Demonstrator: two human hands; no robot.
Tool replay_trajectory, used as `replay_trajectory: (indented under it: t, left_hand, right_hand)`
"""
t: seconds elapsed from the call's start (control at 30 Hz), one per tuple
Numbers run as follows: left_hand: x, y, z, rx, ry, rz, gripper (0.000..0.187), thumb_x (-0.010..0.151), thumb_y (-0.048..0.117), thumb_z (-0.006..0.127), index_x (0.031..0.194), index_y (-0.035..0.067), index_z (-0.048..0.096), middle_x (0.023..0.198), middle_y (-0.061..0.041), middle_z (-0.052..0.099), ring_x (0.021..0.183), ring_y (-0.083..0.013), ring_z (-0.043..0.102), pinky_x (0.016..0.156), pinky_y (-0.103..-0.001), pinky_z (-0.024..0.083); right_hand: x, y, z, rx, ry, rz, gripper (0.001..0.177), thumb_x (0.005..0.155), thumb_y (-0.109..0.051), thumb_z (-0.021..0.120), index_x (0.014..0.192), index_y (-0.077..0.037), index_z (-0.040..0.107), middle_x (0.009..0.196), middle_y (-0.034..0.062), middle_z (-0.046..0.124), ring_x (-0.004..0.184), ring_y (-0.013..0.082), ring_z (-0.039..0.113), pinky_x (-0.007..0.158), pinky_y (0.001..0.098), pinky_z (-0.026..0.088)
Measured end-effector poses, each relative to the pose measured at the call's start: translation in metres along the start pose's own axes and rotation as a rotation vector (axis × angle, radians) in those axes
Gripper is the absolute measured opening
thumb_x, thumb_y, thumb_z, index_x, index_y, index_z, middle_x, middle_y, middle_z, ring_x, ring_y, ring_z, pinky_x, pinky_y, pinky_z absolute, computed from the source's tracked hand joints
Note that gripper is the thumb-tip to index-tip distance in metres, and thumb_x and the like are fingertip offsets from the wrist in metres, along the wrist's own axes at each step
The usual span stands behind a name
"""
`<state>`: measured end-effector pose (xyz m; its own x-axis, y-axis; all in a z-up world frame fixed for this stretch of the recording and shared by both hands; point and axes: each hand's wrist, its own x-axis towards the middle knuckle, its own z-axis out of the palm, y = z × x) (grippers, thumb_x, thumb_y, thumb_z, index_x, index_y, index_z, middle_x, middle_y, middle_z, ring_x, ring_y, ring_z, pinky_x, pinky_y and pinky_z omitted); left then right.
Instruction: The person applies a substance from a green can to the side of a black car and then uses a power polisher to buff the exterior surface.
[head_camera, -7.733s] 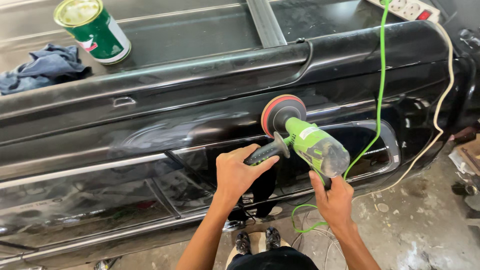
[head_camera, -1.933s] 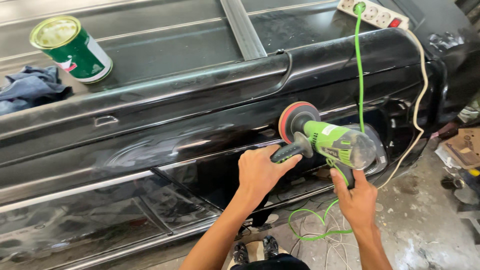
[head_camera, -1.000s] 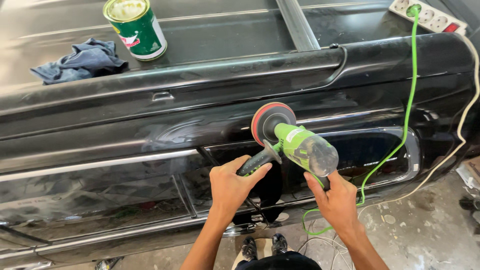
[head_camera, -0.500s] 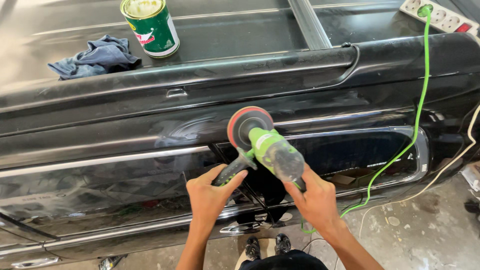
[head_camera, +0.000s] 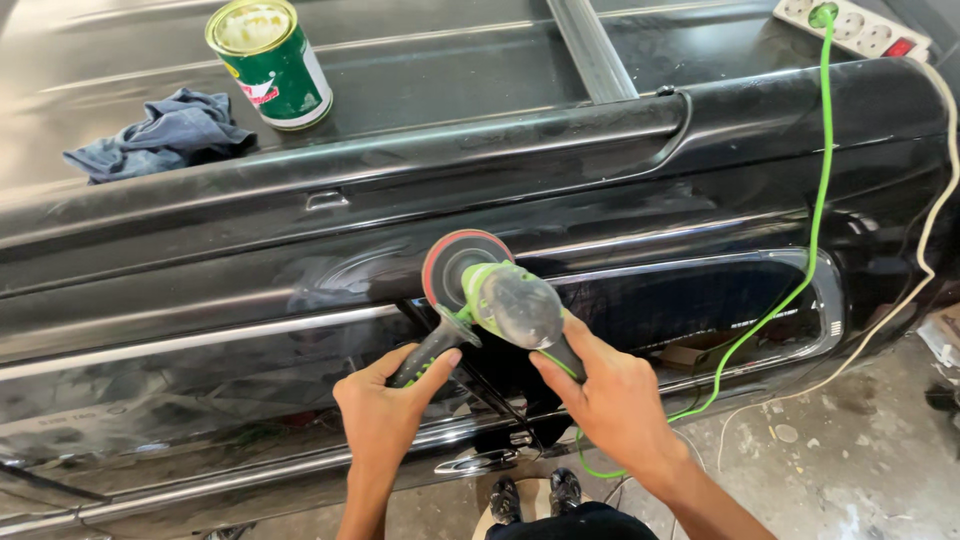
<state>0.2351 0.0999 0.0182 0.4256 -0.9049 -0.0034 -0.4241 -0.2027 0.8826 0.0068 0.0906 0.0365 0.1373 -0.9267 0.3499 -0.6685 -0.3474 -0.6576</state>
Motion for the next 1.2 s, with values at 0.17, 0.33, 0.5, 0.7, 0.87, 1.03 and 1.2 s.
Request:
replay_trajectory:
  t: [0.17,0.33,0.5,0.7,0.87,1.03,1.2]
  left_hand:
    - [-0.002,0.021,0.021,0.014,-0.066,0.025,0.043,0.069,0.037,0.090,0.098,0.006,0.083,0.052,-0.004,0.067,0.045,-0.0076,0.056,0.045,-0.028,0.045]
    - [-0.001,0.033,0.043,-0.006,-0.096,0.083,0.043,0.069,0.038,0.089,0.097,0.006,0.083,0.053,-0.004,0.068,0.043,-0.0082,0.058,0.045,-0.027,0.046]
    - [-0.002,0.041,0.063,-0.037,-0.112,0.125,0.042,0.069,0.038,0.089,0.095,0.005,0.083,0.054,-0.003,0.068,0.046,-0.0075,0.058,0.047,-0.027,0.046]
    - [-0.001,0.055,0.080,-0.005,-0.167,0.130,0.040,0.070,0.040,0.088,0.093,0.007,0.083,0.052,-0.005,0.065,0.045,-0.0088,0.055,0.046,-0.028,0.044]
    - [-0.001,0.063,0.093,-0.029,-0.205,0.156,0.040,0.070,0.041,0.087,0.093,0.008,0.083,0.052,-0.004,0.066,0.044,-0.0093,0.057,0.047,-0.028,0.045]
    - [0.000,0.072,0.106,-0.026,-0.228,0.188,0.041,0.071,0.042,0.087,0.093,0.008,0.083,0.051,-0.003,0.066,0.043,-0.0097,0.060,0.046,-0.028,0.047]
    - [-0.001,0.081,0.116,0.002,-0.276,0.175,0.040,0.072,0.043,0.085,0.092,0.009,0.084,0.049,-0.003,0.063,0.041,-0.0109,0.057,0.045,-0.029,0.044]
  right_hand:
    - [-0.001,0.017,-0.021,-0.082,-0.016,0.097,0.053,0.086,-0.032,0.074,0.134,-0.013,0.061,0.077,0.0185,0.073,0.065,0.0401,0.070,0.054,0.0449,0.053]
    - [-0.001,0.034,-0.037,-0.153,-0.026,0.183,0.047,0.086,-0.034,0.074,0.127,-0.012,0.063,0.066,0.0185,0.068,0.060,0.0407,0.068,0.052,0.0465,0.050]
    - [-0.002,0.050,-0.050,-0.152,0.010,0.179,0.043,0.087,-0.034,0.074,0.122,-0.010,0.064,0.063,0.0182,0.067,0.059,0.0402,0.067,0.052,0.0453,0.050]
    - [-0.006,0.066,-0.062,-0.148,0.046,0.202,0.042,0.087,-0.033,0.073,0.121,-0.011,0.065,0.063,0.0183,0.067,0.056,0.0398,0.065,0.052,0.0451,0.049]
    - [-0.007,0.079,-0.071,-0.168,0.054,0.228,0.042,0.087,-0.034,0.073,0.121,-0.010,0.064,0.059,0.0185,0.064,0.052,0.0393,0.063,0.050,0.0456,0.047]
    - [-0.007,0.088,-0.079,-0.176,0.047,0.305,0.044,0.087,-0.034,0.073,0.123,-0.011,0.064,0.052,0.0190,0.060,0.045,0.0383,0.060,0.048,0.0454,0.045]
    - [-0.009,0.099,-0.086,-0.177,0.085,0.326,0.044,0.086,-0.034,0.073,0.122,-0.011,0.065,0.058,0.0185,0.065,0.050,0.0382,0.064,0.050,0.0450,0.048]
